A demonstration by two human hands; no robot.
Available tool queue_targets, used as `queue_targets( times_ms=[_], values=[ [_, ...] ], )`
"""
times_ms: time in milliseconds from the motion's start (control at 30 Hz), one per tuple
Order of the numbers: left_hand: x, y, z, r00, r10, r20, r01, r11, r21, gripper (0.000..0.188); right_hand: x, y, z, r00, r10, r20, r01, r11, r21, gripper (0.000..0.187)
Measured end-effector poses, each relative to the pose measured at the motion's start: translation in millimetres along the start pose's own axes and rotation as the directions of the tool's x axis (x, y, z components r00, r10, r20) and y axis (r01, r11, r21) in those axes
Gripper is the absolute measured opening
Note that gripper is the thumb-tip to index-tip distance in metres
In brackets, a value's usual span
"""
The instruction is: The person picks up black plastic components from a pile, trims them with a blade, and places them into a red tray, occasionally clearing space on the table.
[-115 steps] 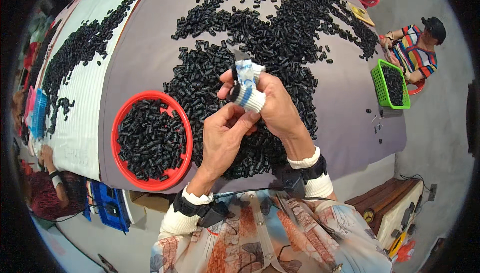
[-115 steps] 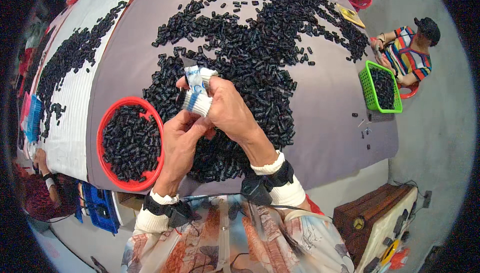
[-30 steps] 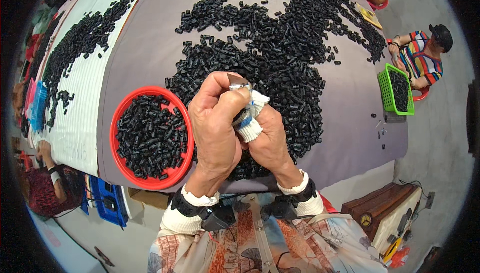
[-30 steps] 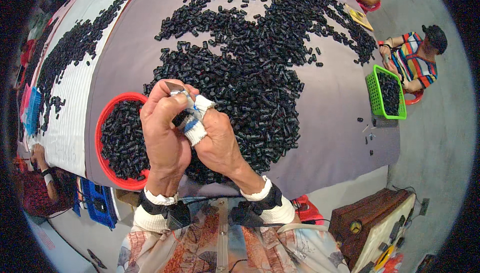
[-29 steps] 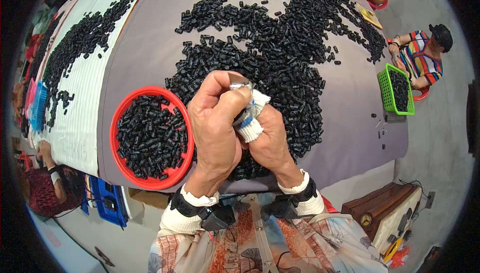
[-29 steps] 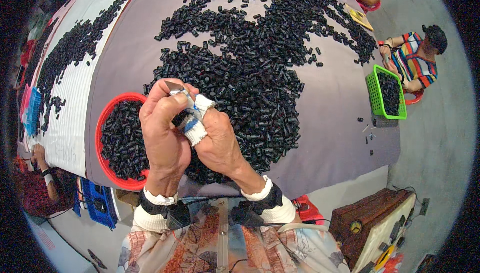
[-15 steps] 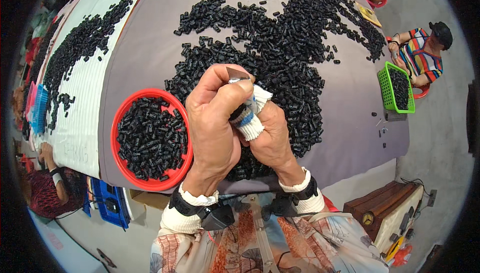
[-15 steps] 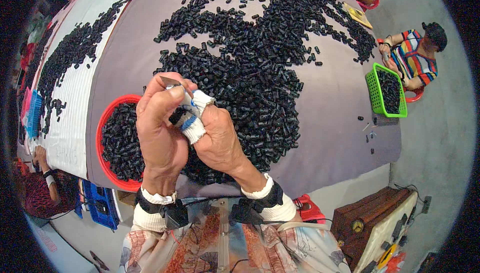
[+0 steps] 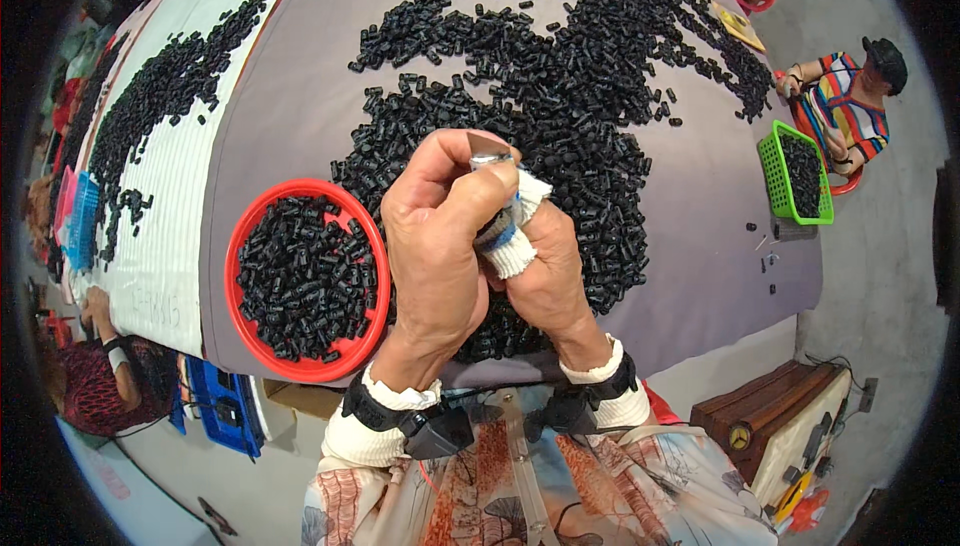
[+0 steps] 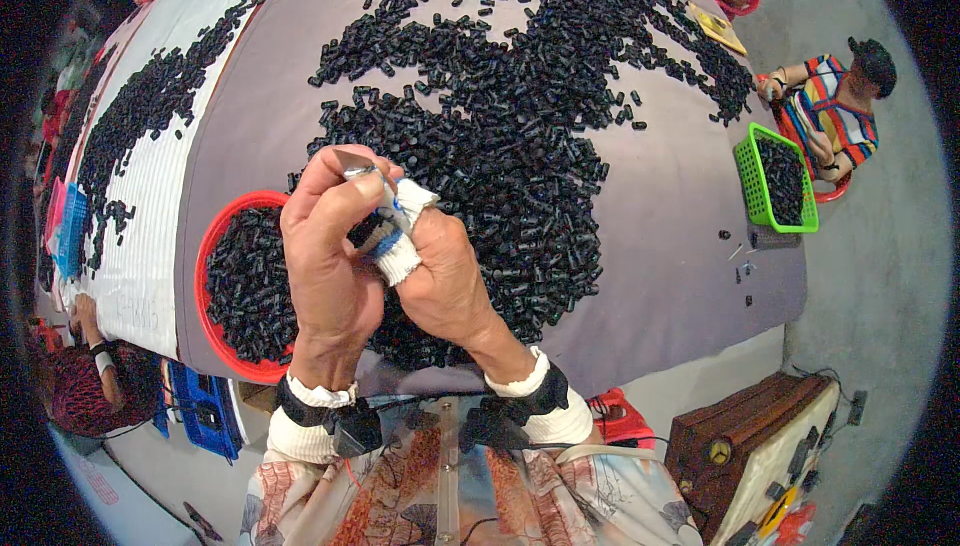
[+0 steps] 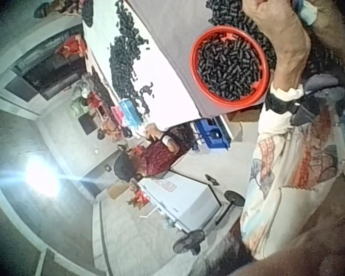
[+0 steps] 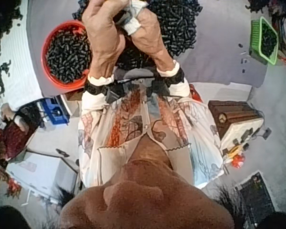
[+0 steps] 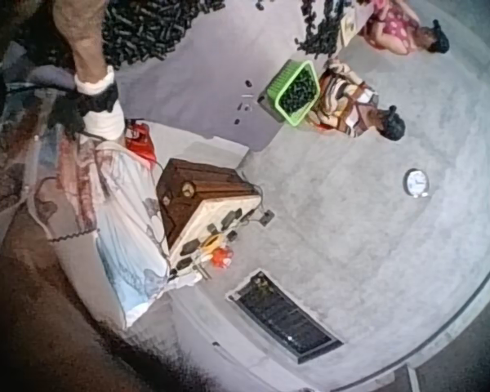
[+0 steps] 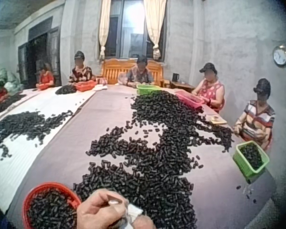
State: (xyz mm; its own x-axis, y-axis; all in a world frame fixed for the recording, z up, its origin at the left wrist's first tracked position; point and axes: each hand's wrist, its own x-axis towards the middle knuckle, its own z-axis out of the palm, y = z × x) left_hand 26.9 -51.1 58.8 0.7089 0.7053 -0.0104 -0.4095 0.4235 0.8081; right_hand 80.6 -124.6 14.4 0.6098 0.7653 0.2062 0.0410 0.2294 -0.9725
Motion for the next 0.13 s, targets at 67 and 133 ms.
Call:
queue_targets(
  times_ms=[67,133],
  values=[
    [0.7,-1.1,0.7,0.999,0.034,0.003,-0.034,0.999,0.007,0.009,2.7,-2.5,-0.2,1.0,0.011,-0.011,-0.011,0.999,0.03,0.007],
    [0.1,1.4,-0.3,1.0,0.0,0.002,0.0,0.999,-0.047,0.013,2.8,-1.5,-0.2,1.0,-0.009,-0.01,0.009,1.0,0.015,0.011]
  ],
)
